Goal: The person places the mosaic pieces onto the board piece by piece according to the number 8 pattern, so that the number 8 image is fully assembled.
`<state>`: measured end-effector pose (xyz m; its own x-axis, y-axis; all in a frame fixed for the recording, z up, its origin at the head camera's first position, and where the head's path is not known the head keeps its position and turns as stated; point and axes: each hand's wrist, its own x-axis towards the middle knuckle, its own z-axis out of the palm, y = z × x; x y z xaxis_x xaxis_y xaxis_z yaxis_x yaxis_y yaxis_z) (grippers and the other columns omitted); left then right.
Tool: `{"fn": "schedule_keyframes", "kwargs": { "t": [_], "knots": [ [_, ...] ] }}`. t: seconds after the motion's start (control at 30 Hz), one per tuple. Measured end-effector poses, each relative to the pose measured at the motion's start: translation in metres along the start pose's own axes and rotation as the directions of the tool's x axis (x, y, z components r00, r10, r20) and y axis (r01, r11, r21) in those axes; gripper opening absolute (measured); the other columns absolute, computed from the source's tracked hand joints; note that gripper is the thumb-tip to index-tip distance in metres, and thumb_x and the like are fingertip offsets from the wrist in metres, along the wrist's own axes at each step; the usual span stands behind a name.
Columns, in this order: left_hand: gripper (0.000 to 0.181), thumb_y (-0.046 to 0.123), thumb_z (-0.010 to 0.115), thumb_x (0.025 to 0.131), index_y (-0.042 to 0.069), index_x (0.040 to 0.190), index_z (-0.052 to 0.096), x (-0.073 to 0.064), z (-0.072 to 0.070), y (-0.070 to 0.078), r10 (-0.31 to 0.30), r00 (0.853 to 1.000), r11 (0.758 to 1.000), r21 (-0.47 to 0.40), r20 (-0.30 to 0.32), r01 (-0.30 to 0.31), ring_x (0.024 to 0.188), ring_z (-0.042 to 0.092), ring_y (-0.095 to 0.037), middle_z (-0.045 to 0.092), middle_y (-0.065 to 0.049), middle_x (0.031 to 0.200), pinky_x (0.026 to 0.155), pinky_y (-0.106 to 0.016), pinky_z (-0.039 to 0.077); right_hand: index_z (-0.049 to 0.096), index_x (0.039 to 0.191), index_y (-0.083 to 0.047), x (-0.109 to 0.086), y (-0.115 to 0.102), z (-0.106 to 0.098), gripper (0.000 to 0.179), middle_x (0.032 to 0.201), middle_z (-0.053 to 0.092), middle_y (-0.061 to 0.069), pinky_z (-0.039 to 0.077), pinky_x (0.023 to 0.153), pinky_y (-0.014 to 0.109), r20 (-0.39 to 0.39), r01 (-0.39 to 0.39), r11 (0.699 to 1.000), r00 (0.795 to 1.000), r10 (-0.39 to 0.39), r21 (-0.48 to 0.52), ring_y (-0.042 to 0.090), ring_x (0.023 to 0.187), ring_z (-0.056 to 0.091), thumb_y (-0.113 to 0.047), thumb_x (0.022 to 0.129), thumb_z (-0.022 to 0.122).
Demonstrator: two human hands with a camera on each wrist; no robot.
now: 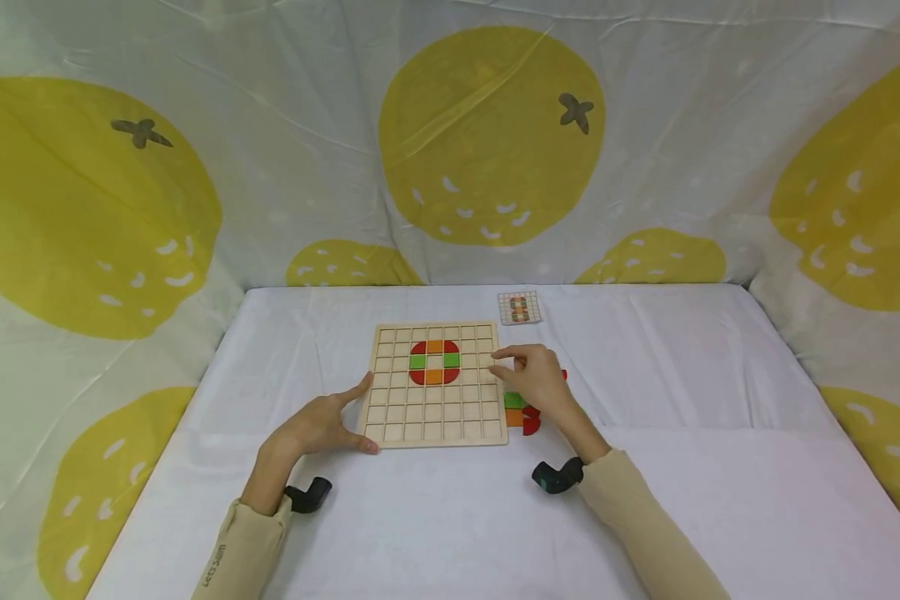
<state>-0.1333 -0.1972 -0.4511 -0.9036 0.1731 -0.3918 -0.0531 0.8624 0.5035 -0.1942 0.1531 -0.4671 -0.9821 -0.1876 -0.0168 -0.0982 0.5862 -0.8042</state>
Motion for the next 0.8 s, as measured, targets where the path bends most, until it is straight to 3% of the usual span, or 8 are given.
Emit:
{"fn": "schedule_keyframes", "kwargs": {
  "t": [0.43,0.8],
  "knots": [
    [0.123,0.046,0.096,0.068,0.027,0.166,0.023,0.000,0.000,-0.002,0.007,1.000,1.000,0.000,0.000,-0.007,0.145,0.046,-0.046,0.044,-0.025,0.159,0.111,-0.062,0.043,0.077,0.119,-0.004,-0.031,0.044,-0.055,0.030,0.061,0.035,0.000,0.026,0.050,0.027,-0.078,-0.102,0.989,0.993,0.094,-0.106,0.016,0.057,0.035,-0.018,0.093,0.078],
    [0.122,0.044,0.096,0.069,0.027,0.165,0.023,0.001,0.001,-0.002,0.009,1.000,1.000,-0.006,-0.001,-0.009,0.145,0.045,-0.045,0.043,-0.024,0.160,0.111,-0.062,0.043,0.075,0.123,-0.005,-0.035,0.062,-0.067,0.035,0.061,0.035,0.000,0.026,0.049,0.029,-0.085,-0.139,0.981,0.988,0.129,-0.133,0.017,0.057,0.034,-0.024,0.095,0.077]
  ]
}}
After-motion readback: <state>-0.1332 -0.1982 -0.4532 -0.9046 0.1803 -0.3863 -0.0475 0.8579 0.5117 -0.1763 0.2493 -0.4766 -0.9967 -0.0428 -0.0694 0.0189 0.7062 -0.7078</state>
